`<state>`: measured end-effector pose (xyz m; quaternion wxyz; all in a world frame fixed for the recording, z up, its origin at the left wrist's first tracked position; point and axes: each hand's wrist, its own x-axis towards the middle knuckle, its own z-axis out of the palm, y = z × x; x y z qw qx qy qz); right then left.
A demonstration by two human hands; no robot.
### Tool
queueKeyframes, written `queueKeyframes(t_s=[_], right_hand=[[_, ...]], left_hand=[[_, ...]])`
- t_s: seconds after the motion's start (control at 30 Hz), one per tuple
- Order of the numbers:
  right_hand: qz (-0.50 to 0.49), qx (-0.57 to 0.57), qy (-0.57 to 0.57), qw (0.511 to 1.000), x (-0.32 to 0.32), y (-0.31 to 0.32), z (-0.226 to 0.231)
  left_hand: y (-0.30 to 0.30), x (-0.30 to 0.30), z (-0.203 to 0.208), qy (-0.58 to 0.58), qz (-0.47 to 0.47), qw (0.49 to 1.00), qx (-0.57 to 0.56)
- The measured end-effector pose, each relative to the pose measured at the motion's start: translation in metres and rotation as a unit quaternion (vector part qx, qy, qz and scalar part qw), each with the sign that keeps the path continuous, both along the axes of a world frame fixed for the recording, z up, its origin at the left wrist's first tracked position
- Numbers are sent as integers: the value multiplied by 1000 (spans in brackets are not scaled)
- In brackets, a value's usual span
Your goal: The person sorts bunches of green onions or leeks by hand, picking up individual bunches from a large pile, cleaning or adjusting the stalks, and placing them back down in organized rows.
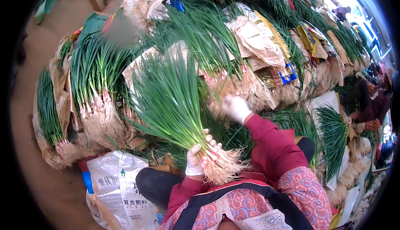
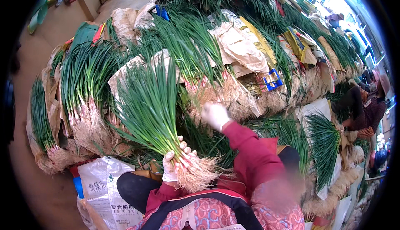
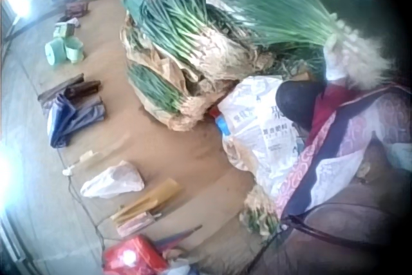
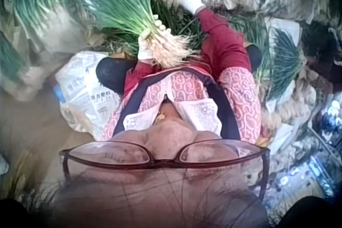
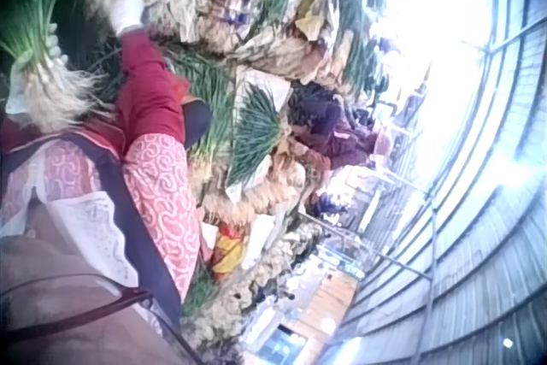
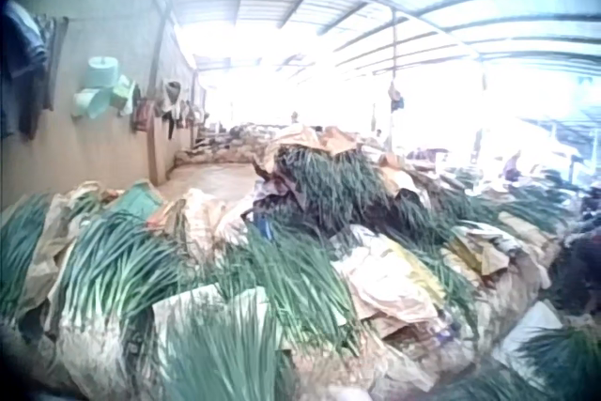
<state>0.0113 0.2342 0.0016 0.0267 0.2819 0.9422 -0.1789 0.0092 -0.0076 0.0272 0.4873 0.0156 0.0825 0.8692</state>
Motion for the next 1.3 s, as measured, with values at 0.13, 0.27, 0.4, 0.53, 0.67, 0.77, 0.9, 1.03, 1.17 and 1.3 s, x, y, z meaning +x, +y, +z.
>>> queueKeyframes(t_s=[0.13,0.27,0.4,0.53,0.67,0.77,0.9,1.03,1.17,1.3], right_hand=[[301,-149,-199,920,53,-51,8],[42,-31,45,998,14,19,36],[-214,111,247,939,-28,117,29],[-227,32,164,960,-44,133,16],[-165,-81,329,926,-25,111,23],[-139,-213,286,924,3,50,51],[-129,-462,188,857,59,-56,65],[-59,-543,225,807,102,-101,17],[109,27,177,978,71,-84,42],[-8,-374,74,924,37,-87,51]], left_hand=[[-3,-1,3,-11,10,1000,-7],[-1,-1,-7,-20,-1,1000,0],[5,0,-5,-20,-22,1000,-1],[5,-2,-6,-17,-22,1000,-6],[5,-1,-9,-19,-30,999,-8],[0,-2,-14,-4,-20,999,-26],[5,0,-20,31,-8,999,-32],[10,5,-18,50,-22,993,-101],[5,7,-27,55,-19,991,-117],[-3,5,-38,33,-65,987,-145]])
